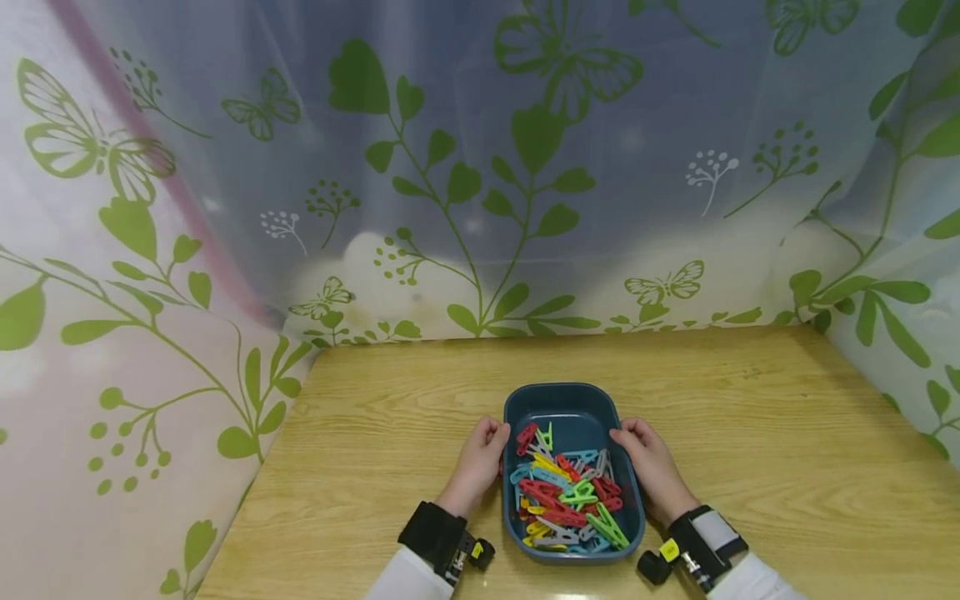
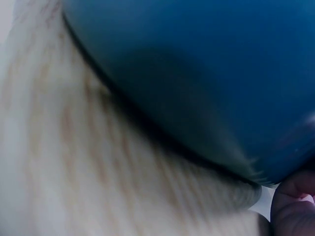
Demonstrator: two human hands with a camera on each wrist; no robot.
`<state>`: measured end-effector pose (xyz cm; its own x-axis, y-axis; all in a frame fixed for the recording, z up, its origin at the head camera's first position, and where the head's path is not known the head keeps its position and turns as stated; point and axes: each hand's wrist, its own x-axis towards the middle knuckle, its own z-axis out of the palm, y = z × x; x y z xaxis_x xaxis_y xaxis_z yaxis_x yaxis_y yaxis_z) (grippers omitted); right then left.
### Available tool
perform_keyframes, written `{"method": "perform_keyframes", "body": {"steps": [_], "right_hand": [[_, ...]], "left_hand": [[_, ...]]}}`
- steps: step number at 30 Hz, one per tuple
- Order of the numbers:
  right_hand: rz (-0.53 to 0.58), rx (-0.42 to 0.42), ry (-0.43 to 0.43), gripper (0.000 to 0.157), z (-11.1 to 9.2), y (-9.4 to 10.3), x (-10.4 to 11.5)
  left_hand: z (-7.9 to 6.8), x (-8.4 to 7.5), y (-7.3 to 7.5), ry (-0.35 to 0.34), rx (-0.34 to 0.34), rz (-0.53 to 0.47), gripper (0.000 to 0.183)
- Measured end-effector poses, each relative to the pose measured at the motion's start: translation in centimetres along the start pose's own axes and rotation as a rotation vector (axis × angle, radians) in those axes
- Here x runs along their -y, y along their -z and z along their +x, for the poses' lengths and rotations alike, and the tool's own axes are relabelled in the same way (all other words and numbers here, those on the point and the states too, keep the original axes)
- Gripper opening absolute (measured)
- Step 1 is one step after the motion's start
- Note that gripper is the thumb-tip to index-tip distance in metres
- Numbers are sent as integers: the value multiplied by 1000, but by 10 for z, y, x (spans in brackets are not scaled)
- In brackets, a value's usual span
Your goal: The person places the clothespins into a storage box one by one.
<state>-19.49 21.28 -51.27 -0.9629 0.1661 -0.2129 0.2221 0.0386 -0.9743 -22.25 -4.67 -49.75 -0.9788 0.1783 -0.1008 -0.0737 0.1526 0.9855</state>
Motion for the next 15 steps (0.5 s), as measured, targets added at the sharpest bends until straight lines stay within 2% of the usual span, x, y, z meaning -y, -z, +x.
{"method": "perform_keyframes", "body": {"steps": [9, 12, 15], "right_hand": [[8, -8, 12, 21, 1, -3, 1], [3, -15, 14, 23, 2, -4, 2], [0, -24, 13, 30, 2, -5, 3]], "left_hand": [[-2, -5, 1, -2, -44, 65, 22], [-1, -6, 4, -23, -62, 146, 22], [-1, -7, 6, -73, -100, 287, 22]]}}
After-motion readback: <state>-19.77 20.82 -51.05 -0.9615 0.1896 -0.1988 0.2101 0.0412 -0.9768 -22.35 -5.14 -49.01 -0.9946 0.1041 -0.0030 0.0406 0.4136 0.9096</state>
